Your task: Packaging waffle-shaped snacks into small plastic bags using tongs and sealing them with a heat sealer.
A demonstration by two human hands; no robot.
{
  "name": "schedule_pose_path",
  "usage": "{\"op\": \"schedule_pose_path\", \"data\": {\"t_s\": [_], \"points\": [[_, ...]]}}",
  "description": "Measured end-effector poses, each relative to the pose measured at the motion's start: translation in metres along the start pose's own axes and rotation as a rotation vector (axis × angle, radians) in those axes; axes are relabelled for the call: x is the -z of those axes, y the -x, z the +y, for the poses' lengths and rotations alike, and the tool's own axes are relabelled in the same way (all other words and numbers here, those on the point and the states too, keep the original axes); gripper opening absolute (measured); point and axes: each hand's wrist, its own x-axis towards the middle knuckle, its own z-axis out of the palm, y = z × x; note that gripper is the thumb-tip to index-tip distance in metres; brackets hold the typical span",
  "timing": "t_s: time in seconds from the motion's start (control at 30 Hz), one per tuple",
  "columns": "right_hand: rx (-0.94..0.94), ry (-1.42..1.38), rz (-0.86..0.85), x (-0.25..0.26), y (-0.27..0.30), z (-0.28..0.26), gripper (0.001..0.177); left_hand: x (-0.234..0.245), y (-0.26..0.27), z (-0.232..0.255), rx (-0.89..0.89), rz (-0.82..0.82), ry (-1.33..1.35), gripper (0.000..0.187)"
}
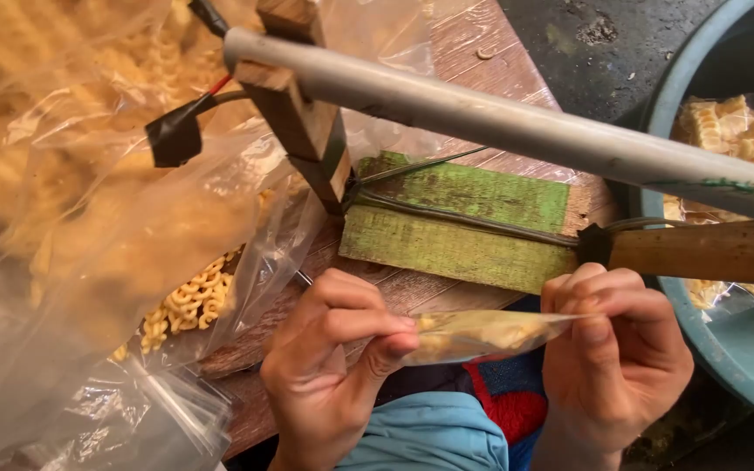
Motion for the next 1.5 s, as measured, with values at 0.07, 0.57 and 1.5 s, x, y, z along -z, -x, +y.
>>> {"op": "schedule_pose_path", "data": {"t_s": [0.07, 0.57, 1.5], "points": [[0.050, 0.075, -0.066, 0.010, -0.001, 0.002, 0.016, 0.007, 0.005, 0.002, -0.005, 0.017, -0.052, 0.009], [0.394, 0.628, -0.698, -0.042, -0.036, -0.062, 0.013, 0.013, 0.008, 0.025, -0.146, 0.028, -0.323, 0.009], [-0.217, 0.228, -0.284, 0.004, 0.003, -0.009, 0.023, 0.018, 0.019, -0.007, 0.418, 0.027, 0.273, 0.044]]}}
